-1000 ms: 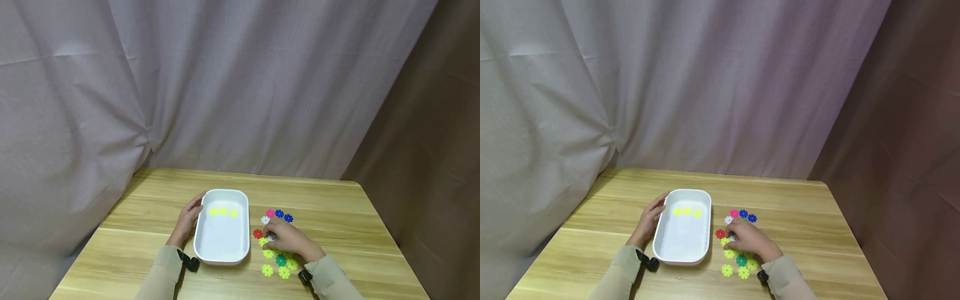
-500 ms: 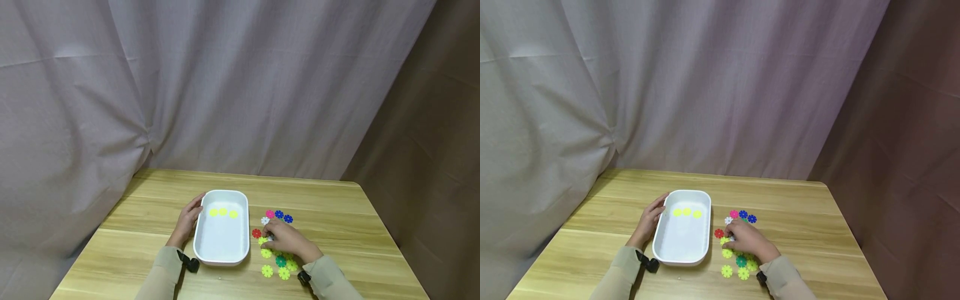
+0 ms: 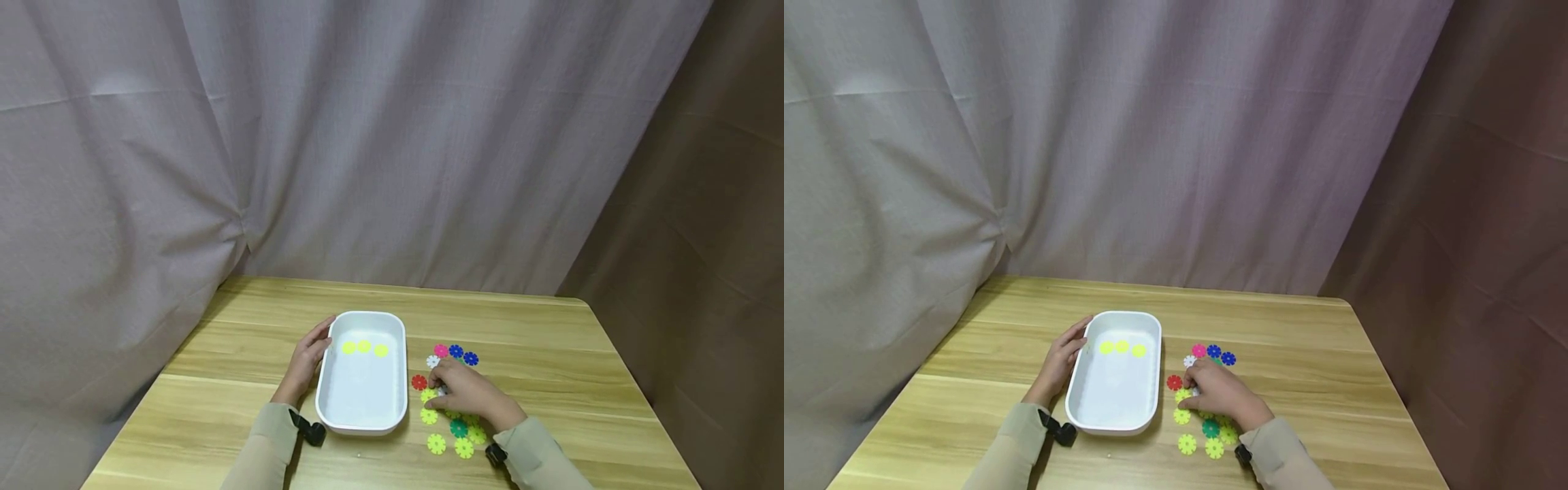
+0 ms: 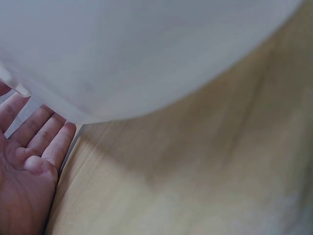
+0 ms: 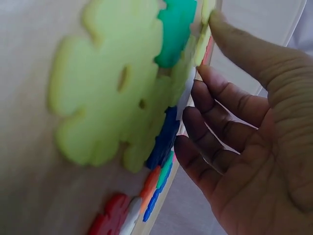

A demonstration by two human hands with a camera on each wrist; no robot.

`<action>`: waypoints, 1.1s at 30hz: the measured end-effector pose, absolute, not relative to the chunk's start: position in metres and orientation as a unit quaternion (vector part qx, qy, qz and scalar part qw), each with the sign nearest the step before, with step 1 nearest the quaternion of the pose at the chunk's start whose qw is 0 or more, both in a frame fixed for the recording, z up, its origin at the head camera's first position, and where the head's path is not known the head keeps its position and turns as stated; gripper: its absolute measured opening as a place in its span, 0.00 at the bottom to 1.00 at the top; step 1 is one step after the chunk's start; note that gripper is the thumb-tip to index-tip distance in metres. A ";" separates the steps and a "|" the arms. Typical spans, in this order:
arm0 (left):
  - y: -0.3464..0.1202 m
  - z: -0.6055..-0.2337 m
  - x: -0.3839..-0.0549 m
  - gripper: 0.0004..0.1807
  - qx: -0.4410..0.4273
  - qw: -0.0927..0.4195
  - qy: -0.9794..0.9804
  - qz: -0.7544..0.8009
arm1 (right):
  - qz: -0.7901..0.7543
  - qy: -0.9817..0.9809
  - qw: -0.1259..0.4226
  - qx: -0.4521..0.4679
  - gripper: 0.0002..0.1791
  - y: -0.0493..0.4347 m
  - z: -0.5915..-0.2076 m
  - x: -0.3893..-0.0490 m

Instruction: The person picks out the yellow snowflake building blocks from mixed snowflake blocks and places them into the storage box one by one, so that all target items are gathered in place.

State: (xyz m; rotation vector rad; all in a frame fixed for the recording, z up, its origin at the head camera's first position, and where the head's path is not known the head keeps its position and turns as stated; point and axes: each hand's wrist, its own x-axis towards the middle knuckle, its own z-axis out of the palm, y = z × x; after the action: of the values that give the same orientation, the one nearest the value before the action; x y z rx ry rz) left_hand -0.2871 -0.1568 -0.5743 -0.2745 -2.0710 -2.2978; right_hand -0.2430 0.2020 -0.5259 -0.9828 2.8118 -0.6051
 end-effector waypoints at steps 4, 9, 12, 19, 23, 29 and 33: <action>-0.157 -0.574 -0.286 0.27 -0.092 0.020 -0.666 -0.740 | -0.200 0.922 0.046 -0.330 0.12 0.203 -0.526 -0.243; -0.156 -0.574 -0.286 0.27 -0.091 0.018 -0.663 -0.743 | -0.205 0.921 0.052 -0.326 0.13 0.204 -0.526 -0.244; -0.157 -0.574 -0.286 0.27 -0.090 0.016 -0.663 -0.743 | -0.205 0.921 0.050 -0.326 0.15 0.203 -0.528 -0.244; -0.158 -0.571 -0.287 0.26 -0.089 0.015 -0.669 -0.738 | -0.207 0.920 0.048 -0.329 0.14 0.200 -0.529 -0.245; -0.158 -0.571 -0.287 0.26 -0.090 0.010 -0.666 -0.741 | -0.208 0.920 0.053 -0.329 0.14 0.200 -0.530 -0.246; -0.158 -0.571 -0.287 0.26 -0.089 0.007 -0.666 -0.741 | -0.225 0.916 0.064 -0.327 0.15 0.201 -0.531 -0.248; -0.158 -0.572 -0.286 0.27 -0.091 0.006 -0.666 -0.740 | -0.247 0.910 0.081 -0.322 0.15 0.202 -0.531 -0.248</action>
State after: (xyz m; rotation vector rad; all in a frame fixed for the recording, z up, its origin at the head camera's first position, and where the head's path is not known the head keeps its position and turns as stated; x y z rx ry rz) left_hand -0.2855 -0.1581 -0.5719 -0.2855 -2.0847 -2.3156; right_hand -0.2478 0.2016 -0.5314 -0.9638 2.7217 -0.7383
